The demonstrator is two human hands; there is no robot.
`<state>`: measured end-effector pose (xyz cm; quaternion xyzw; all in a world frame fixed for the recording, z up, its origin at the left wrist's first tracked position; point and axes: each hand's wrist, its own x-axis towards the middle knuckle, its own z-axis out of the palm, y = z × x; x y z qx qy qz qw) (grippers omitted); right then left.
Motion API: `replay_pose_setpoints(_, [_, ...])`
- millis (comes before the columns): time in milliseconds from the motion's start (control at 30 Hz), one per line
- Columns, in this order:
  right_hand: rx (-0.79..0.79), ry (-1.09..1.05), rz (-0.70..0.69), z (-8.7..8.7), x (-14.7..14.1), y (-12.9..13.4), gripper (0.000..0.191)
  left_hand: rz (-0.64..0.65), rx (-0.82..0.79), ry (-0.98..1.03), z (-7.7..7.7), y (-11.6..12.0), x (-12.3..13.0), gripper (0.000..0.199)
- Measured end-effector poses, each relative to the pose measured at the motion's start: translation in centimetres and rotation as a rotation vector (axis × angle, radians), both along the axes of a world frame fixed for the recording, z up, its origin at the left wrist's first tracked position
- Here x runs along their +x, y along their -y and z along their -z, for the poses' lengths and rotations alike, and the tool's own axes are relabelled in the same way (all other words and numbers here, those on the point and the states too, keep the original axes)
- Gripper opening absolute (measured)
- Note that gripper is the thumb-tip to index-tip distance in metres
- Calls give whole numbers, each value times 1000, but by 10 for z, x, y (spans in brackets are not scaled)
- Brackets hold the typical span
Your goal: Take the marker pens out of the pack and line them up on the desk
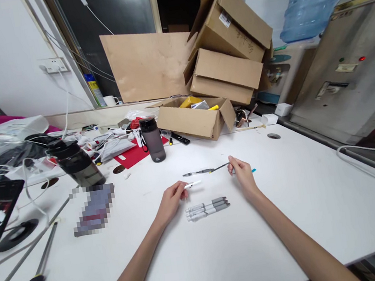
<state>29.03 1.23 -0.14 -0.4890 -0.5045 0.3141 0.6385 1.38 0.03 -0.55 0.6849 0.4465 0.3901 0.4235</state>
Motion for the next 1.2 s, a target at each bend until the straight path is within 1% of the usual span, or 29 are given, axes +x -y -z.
replay_pose_setpoints(200, [-10, 3, -9, -3, -1, 2, 52, -3, -39, 61, -2, -1, -1, 42])
replay_pose_setpoints(367, [-10, 43, -58, -1, 1, 0, 51, -19, -91, 126, 0, -2, -1, 43])
replay_pose_setpoints(600, [-21, 72, -77, -1, -1, 1, 51, -45, -154, 193, -5, 1, 1, 43])
replay_pose_setpoints(1000, [-11, 95, -97, -1, -4, 2, 50, -35, -163, 185, -4, 1, 2, 42])
replay_pose_setpoints(1200, [1, 163, -98, -4, -7, 7, 49, -32, -147, 171, -7, 2, 2, 44])
